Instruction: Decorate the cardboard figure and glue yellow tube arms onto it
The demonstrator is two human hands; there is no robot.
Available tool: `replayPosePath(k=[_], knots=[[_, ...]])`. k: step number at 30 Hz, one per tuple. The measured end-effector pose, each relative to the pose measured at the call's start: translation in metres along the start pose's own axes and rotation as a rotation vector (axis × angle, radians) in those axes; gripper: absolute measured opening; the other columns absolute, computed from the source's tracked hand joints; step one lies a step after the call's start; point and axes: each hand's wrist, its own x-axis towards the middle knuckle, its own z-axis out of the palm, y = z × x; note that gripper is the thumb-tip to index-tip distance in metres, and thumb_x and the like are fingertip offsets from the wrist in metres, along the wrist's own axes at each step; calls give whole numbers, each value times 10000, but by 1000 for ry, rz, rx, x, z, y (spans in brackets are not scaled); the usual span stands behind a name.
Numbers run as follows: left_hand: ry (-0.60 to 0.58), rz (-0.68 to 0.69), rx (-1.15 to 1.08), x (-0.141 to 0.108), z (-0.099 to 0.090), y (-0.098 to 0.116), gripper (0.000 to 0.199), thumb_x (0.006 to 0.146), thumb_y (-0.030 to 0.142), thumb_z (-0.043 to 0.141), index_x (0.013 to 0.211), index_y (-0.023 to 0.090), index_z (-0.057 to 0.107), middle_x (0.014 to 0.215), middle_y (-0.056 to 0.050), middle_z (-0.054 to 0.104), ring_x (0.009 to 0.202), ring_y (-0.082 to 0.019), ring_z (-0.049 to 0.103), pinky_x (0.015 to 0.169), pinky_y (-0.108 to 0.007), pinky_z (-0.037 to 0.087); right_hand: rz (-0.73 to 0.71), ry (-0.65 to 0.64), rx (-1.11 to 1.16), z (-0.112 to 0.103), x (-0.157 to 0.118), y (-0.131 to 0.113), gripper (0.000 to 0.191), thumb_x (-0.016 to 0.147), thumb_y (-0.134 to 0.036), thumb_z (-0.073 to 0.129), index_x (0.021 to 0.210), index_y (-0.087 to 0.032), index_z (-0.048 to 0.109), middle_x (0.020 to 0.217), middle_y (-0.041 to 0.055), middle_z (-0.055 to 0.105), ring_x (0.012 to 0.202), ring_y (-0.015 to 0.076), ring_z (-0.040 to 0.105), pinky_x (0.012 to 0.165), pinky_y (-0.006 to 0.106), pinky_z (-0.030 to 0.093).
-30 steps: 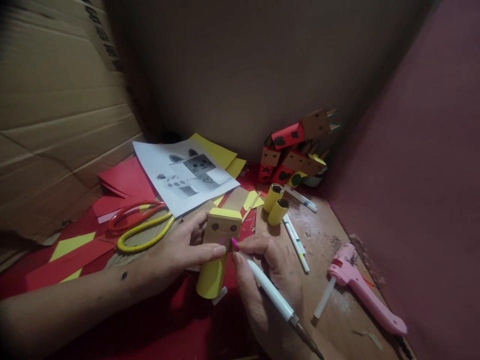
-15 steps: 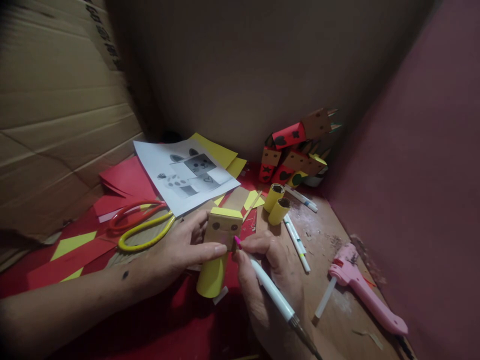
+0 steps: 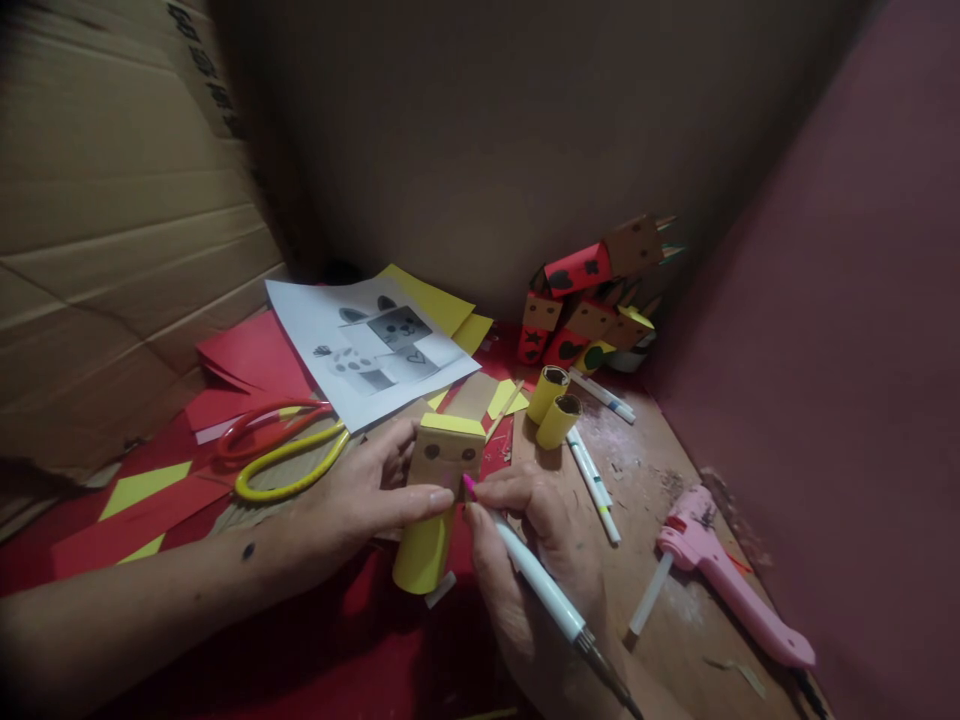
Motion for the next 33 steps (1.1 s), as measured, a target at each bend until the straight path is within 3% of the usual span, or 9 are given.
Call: replayPosePath(k=[12,18,29,33], knots=[[-7,-15,1,1,-2,-1,455,783,225,764,1179,182,545,1240,-100,700,1188,-287,640,980,-395,507,28,14,35,1,3,-3,112,912,-136,614,917,-247,625,830,-17,683,769,107,681,569,153,515],[-7,-10,-3,2,-2,-3,448,777,234,773,1163,184,551,1237,-106,704,1186,-295,644,989,-411,500,15,2,-42,-1,3,-3,71,913,-171,624,889,-233,649,825,-9,700,776,112,688,743,197,555],[-19,18,-16,2,-2,-3,429,784,224,761,1157,190,550,1249,-105,693,1194,-285,634,998,-409,491,22,17,106,5,1,0,144,917,-126,612,960,-263,622,888,-21,670,810,100,675,603,155,517],[-26,14,-16,2,-2,-4,450,782,232,768,1165,188,536,1244,-109,688,1195,-292,632,1012,-430,481,22,-8,56,3,3,-1,120,919,-132,593,923,-250,614,856,-11,667,817,115,672,596,175,509]])
